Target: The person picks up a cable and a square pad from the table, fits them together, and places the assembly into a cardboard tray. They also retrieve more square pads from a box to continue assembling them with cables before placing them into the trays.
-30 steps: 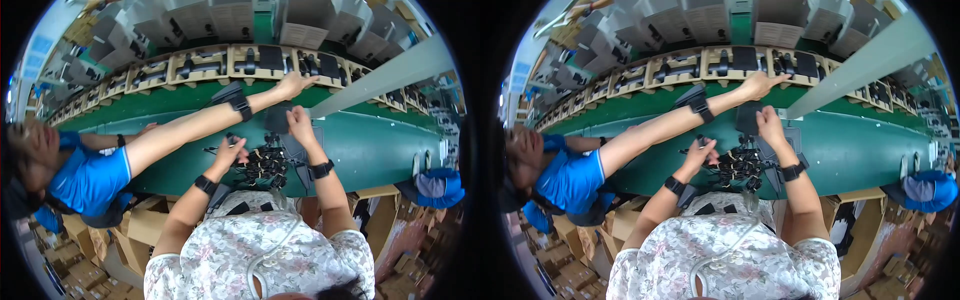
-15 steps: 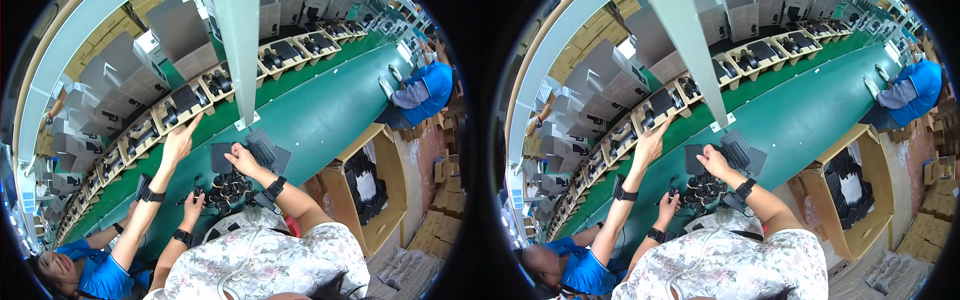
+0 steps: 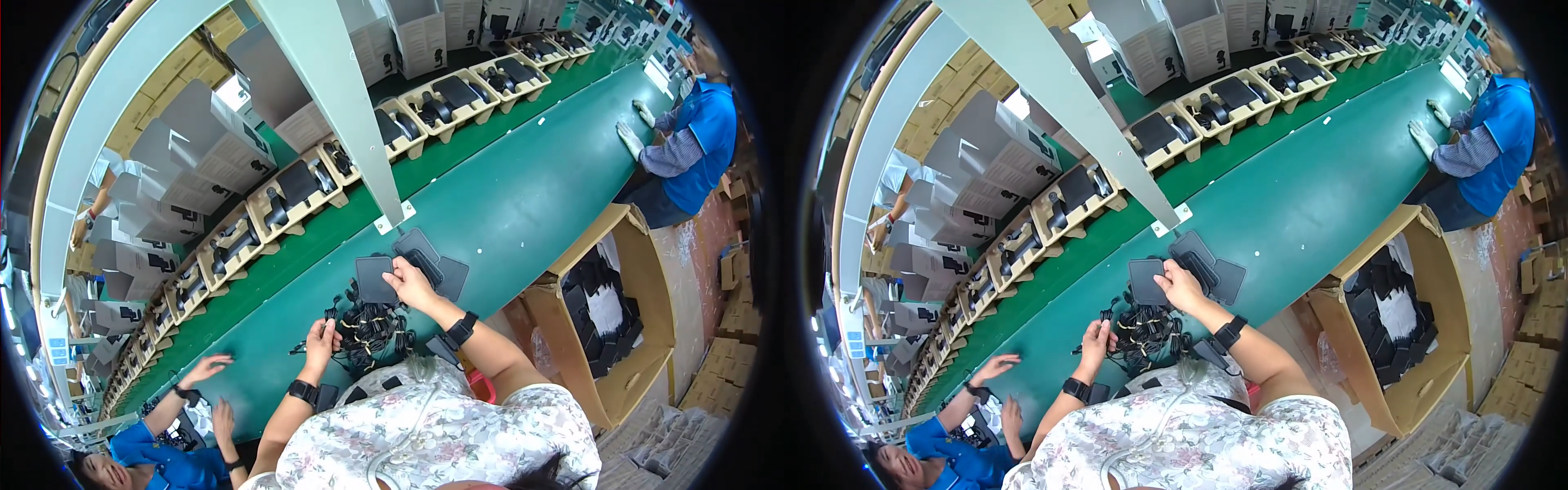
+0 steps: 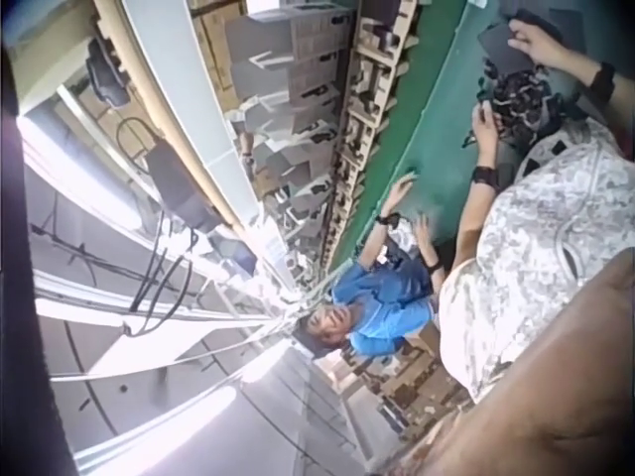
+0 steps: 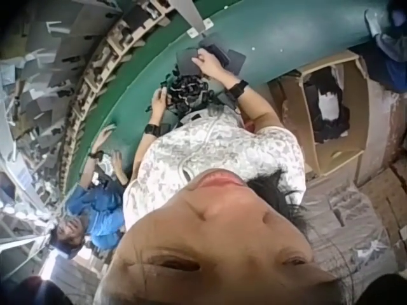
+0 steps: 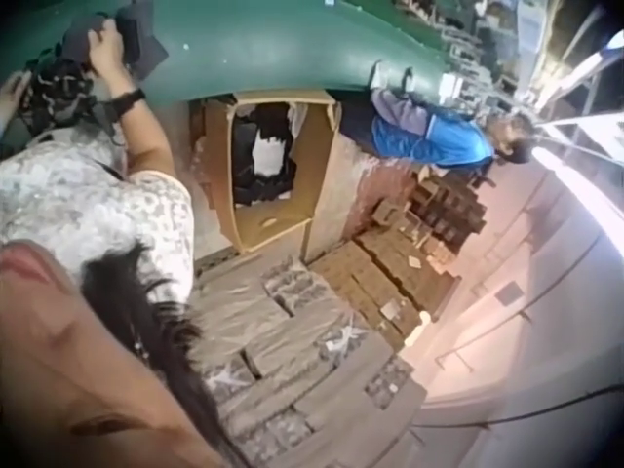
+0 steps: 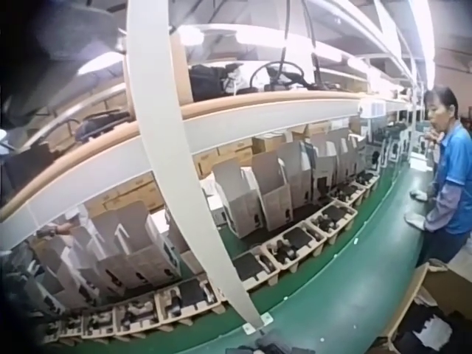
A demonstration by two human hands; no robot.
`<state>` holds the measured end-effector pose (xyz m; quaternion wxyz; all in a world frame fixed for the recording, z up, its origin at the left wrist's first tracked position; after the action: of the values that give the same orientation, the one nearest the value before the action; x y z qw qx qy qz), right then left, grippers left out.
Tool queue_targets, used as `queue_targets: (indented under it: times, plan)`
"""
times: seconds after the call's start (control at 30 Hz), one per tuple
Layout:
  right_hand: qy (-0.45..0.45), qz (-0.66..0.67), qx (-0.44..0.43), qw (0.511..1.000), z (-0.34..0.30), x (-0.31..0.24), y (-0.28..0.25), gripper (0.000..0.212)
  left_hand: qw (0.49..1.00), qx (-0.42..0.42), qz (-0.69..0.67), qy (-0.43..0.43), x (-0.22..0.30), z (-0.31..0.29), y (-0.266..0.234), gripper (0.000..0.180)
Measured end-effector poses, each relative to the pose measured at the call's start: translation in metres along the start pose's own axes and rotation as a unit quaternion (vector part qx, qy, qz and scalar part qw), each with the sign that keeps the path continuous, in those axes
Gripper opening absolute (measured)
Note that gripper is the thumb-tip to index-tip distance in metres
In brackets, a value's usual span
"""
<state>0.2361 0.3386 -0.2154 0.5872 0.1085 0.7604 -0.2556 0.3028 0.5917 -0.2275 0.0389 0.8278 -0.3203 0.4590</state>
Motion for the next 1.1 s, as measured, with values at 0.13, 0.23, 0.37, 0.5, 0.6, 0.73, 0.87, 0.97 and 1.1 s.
queue_targets:
  times: [0.13, 0.23, 0.37, 0.5, 0.6, 0.73, 0.87, 0.97, 1.1]
  plan:
    - [0.017, -0.045, -0.024, 0.999, 0.009, -0.026, 0.008, 0.018, 1.000, 0.007, -0.002, 0.004, -0.008, -0.002, -0.015, 0.028]
    - [-0.001, -0.014, -0.025, 1.000, 0.014, -0.045, 0.021, 0.019, 0.997, 0.064, -0.020, 0.046, -0.010, 0.002, -0.034, 0.028]
    - [-0.034, 0.011, -0.004, 0.999, 0.011, -0.067, 0.045, 0.020, 0.994, 0.049, -0.094, 0.038, -0.014, 0.004, -0.053, 0.028]
    - [-0.029, -0.013, -0.016, 0.999, 0.001, -0.087, 0.078, 0.021, 0.992, 0.044, -0.115, 0.034, -0.020, -0.002, -0.081, 0.030]
    - [-0.014, -0.027, -0.030, 0.999, -0.009, -0.092, 0.093, 0.021, 0.993, 0.038, -0.106, 0.034, -0.030, -0.003, -0.096, 0.032]
    - [-0.010, -0.019, -0.034, 0.999, -0.012, -0.090, 0.099, 0.021, 0.994, 0.033, -0.098, 0.029, -0.037, 0.001, -0.110, 0.035]
    - [-0.030, -0.013, -0.013, 0.999, -0.005, -0.086, 0.085, 0.021, 0.995, 0.029, -0.092, 0.026, -0.026, 0.003, -0.098, 0.037]
    - [-0.040, -0.018, 0.008, 0.999, 0.001, -0.088, 0.068, 0.022, 0.996, 0.020, -0.075, 0.032, -0.012, 0.001, -0.084, 0.037]
    - [-0.068, 0.005, 0.035, 0.997, -0.003, -0.090, 0.056, 0.019, 0.999, 0.011, -0.033, 0.036, -0.014, -0.007, -0.071, 0.037]
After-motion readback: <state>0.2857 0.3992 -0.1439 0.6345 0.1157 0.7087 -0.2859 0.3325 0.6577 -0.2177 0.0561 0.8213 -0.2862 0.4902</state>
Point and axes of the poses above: each hand's wrist, its own z-axis towards the middle knuckle, its own y-axis out of the palm, x = y × z, the point moved 9 cm from there along z, towards the middle knuckle, and after that the axes turned 2 degrees about x, right-handed, at the moved point
